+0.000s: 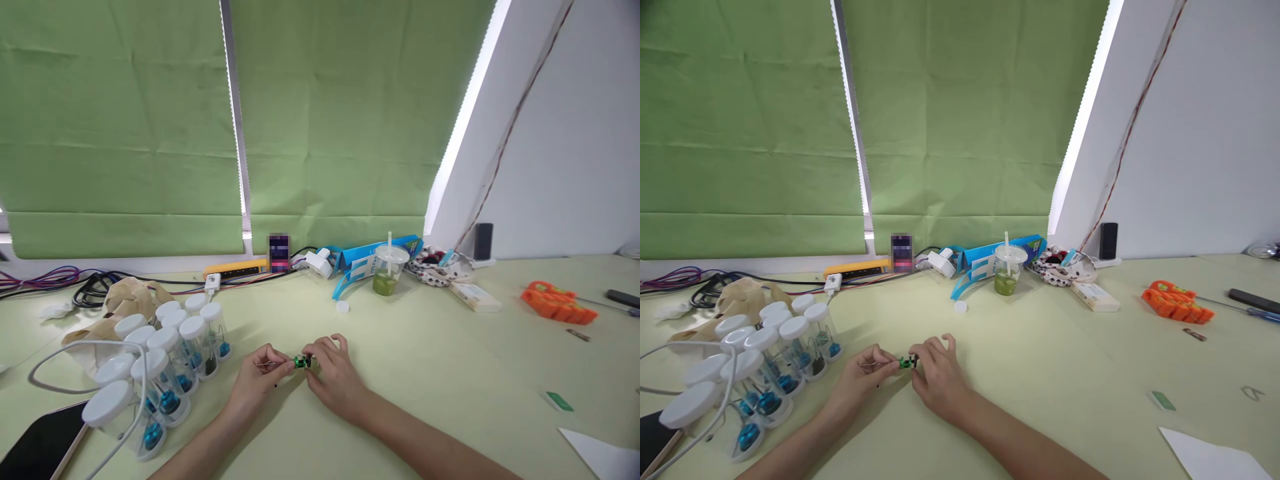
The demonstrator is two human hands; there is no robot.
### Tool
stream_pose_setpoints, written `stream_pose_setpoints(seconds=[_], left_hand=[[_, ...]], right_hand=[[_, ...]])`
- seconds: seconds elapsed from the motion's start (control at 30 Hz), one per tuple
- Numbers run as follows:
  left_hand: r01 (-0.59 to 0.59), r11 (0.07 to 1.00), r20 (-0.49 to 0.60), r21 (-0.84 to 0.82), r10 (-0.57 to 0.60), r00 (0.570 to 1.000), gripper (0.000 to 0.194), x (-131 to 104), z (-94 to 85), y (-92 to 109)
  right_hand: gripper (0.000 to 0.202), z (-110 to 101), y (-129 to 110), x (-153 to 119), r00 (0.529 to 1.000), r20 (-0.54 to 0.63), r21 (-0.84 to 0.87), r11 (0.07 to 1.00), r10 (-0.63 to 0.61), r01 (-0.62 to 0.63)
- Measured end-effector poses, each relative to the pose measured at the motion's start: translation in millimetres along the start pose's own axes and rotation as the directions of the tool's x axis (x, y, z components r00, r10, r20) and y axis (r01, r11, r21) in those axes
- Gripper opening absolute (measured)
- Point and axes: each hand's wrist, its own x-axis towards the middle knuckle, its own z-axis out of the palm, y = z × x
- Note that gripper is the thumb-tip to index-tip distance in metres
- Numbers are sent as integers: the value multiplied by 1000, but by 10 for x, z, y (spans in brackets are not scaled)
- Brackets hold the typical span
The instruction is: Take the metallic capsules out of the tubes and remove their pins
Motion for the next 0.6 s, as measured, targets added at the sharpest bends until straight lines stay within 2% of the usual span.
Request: stream_pose_setpoints(seconds=[0.6], left_hand=[[16,1000,15,4,-16,1000,28,-2,4,-2]], right_hand=[[22,-15,-5,0,999,8,18,999,-35,35]])
